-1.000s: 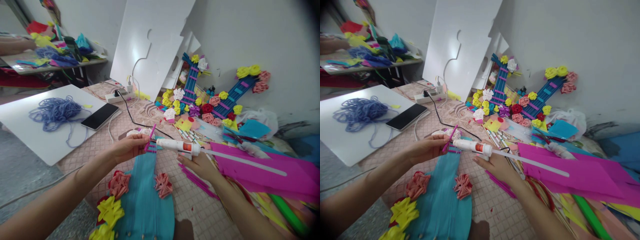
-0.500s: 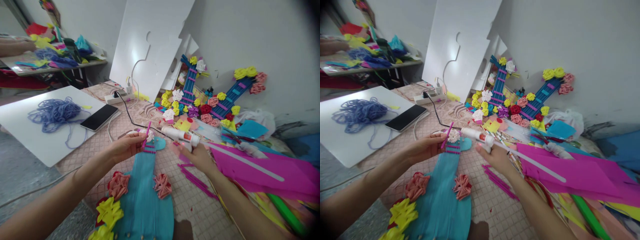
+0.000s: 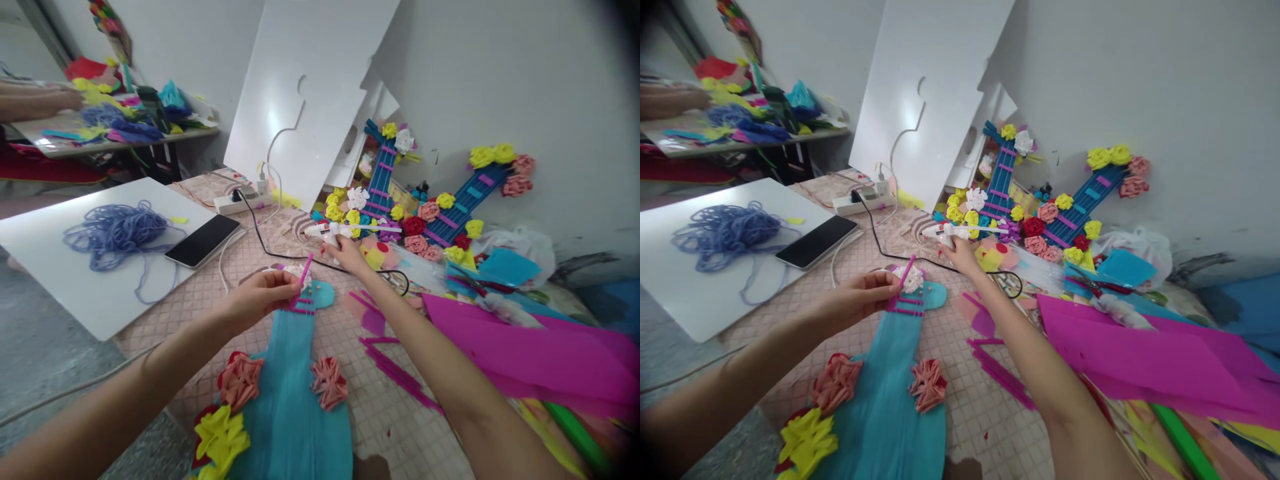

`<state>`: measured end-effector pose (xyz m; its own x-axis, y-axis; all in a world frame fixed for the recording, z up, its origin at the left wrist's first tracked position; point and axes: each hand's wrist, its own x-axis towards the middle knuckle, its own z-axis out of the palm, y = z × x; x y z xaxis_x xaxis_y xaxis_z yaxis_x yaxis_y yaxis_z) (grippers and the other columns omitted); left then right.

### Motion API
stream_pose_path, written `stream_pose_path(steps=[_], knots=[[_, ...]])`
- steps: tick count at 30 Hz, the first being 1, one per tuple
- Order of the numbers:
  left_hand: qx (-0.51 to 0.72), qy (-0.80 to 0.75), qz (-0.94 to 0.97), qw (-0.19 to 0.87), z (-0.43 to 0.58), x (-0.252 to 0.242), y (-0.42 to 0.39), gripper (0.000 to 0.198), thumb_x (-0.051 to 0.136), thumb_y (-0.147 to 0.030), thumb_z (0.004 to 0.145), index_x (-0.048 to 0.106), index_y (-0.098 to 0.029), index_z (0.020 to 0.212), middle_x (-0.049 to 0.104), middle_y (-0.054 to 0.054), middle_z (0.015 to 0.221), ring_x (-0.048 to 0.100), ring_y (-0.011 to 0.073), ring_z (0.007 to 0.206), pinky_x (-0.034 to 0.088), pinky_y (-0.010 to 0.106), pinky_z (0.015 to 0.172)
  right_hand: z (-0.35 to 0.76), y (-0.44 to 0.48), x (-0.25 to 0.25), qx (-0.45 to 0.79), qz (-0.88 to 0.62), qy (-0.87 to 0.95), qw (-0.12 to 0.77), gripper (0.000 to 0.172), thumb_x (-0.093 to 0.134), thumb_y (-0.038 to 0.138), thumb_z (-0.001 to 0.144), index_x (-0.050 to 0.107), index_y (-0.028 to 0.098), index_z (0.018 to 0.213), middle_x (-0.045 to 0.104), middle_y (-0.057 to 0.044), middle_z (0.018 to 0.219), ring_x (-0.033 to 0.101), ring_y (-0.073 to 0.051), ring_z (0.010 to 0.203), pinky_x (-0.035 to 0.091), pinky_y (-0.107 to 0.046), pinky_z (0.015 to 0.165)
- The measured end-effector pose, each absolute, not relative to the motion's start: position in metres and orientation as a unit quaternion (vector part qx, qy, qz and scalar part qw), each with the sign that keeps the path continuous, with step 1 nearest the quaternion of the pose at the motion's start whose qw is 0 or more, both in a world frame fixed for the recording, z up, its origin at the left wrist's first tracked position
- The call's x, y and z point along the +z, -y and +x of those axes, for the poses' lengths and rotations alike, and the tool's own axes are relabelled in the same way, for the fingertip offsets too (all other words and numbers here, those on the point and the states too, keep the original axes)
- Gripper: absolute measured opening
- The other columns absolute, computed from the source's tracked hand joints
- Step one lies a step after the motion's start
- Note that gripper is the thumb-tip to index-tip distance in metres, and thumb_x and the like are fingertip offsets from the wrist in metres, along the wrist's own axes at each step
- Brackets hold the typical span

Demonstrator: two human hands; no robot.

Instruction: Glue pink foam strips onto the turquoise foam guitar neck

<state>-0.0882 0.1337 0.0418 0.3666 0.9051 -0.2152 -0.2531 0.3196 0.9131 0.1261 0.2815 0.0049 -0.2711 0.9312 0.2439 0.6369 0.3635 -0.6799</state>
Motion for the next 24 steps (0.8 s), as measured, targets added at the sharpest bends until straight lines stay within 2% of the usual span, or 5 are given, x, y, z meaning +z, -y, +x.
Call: stream_pose_path(steps=[6, 11, 17, 21, 24], knots=[[0.381, -0.454, 0.626, 0.507, -0.089, 0.046, -0.129, 0.015, 0.063, -0.029, 0.079, 0.06, -0.016, 0.082, 0.06, 0.0, 0.072, 0.054, 0.0101, 0.065, 0.042, 0.022, 0.059, 0.144, -0.269, 0.001, 0.2, -0.533, 0.751, 0.333, 0.032, 0.059, 0.032, 0.078, 0.056, 0.016, 0.106, 0.067, -0.008, 0.09, 0.062, -0.023, 0.086, 0.048, -0.039, 0.08], [0.343, -0.494, 0.745, 0.287, -0.084, 0.052, -0.12, 0.007, 0.056, -0.021, 0.082, 0.061, -0.017, 0.083, 0.062, 0.001, 0.078, 0.054, 0.0122, 0.069, 0.041, 0.025, 0.062, 0.151, -0.259, 0.006, 0.203, -0.529, 0.757, 0.324, 0.03, 0.061, 0.025, 0.077, 0.06, 0.017, 0.106, 0.071, -0.008, 0.09, 0.066, -0.022, 0.083, 0.053, -0.037, 0.075], [0.324, -0.483, 0.777, 0.242, -0.081, 0.051, -0.12, 0.006, 0.055, -0.017, 0.082, 0.06, -0.017, 0.08, 0.059, 0.001, 0.075, 0.054, 0.0124, 0.069, 0.042, 0.025, 0.063, 0.146, -0.252, 0.009, 0.178, -0.517, 0.773, 0.321, 0.026, 0.064, 0.015, 0.073, 0.062, 0.016, 0.099, 0.07, -0.01, 0.095, 0.066, -0.023, 0.087, 0.053, -0.038, 0.078], [0.315, -0.485, 0.78, 0.237, -0.081, 0.05, -0.121, 0.006, 0.055, -0.016, 0.081, 0.061, -0.017, 0.081, 0.059, 0.001, 0.076, 0.054, 0.0126, 0.069, 0.042, 0.025, 0.064, 0.145, -0.244, 0.013, 0.149, -0.52, 0.77, 0.337, 0.027, 0.063, 0.017, 0.075, 0.059, 0.016, 0.101, 0.066, -0.012, 0.1, 0.063, -0.024, 0.091, 0.051, -0.038, 0.08], [0.307, -0.487, 0.784, 0.232, -0.081, 0.05, -0.121, 0.007, 0.054, -0.017, 0.082, 0.061, -0.017, 0.082, 0.059, 0.002, 0.079, 0.055, 0.0131, 0.071, 0.043, 0.026, 0.065, 0.147, -0.226, 0.019, 0.118, -0.519, 0.77, 0.352, 0.017, 0.061, 0.021, 0.077, 0.059, 0.017, 0.094, 0.063, -0.011, 0.1, 0.058, -0.025, 0.095, 0.047, -0.041, 0.085]])
